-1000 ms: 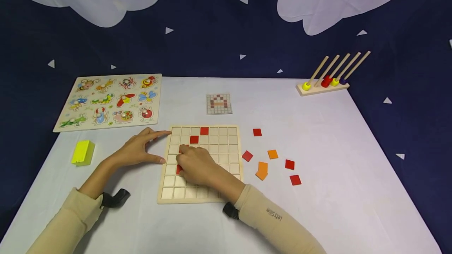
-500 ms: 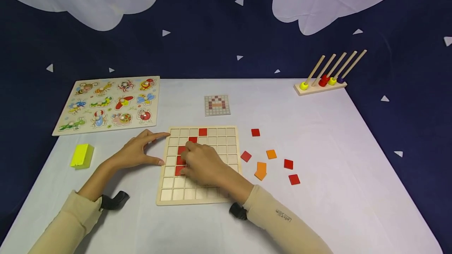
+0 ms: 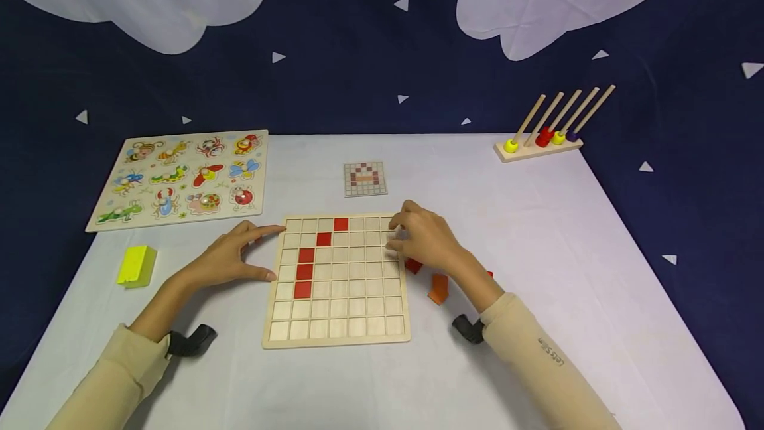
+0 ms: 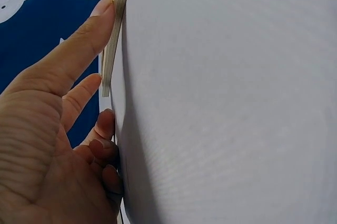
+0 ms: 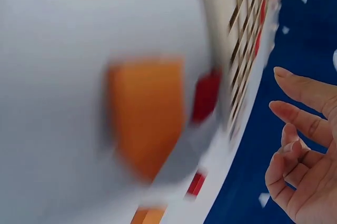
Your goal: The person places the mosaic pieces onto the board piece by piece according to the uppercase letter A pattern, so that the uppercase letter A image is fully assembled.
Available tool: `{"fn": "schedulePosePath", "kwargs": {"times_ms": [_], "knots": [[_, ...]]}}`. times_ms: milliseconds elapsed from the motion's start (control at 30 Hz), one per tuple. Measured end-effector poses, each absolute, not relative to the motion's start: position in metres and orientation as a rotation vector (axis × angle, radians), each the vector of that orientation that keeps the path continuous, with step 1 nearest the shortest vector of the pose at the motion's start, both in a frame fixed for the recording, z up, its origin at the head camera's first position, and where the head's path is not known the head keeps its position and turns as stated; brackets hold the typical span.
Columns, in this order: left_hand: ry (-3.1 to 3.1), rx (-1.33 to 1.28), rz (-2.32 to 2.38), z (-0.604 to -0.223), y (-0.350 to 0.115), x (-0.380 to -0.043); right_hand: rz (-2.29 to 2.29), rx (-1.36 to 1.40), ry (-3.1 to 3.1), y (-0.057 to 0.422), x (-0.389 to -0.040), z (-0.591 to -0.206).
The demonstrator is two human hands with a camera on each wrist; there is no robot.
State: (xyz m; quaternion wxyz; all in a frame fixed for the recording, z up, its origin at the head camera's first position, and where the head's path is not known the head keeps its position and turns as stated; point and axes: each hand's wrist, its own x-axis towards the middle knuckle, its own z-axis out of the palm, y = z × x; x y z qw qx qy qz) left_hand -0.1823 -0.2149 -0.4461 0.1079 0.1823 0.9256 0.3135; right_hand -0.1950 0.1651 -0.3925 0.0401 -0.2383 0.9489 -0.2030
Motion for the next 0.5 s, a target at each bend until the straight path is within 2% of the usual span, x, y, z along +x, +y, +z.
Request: {"fn": "schedulePosePath", "kwargs": {"times_ms": [233, 500], "knots": [[2.719, 0.522, 0.929, -0.447, -0.215, -0.183, -0.551, -0.552, 2.966, 0.205, -0.209, -0.397], [2.702, 0.5, 0.927, -0.446, -0.214, -0.184, -0.479, -0.495, 2.945, 0.225, -0.22, -0.403]]}}
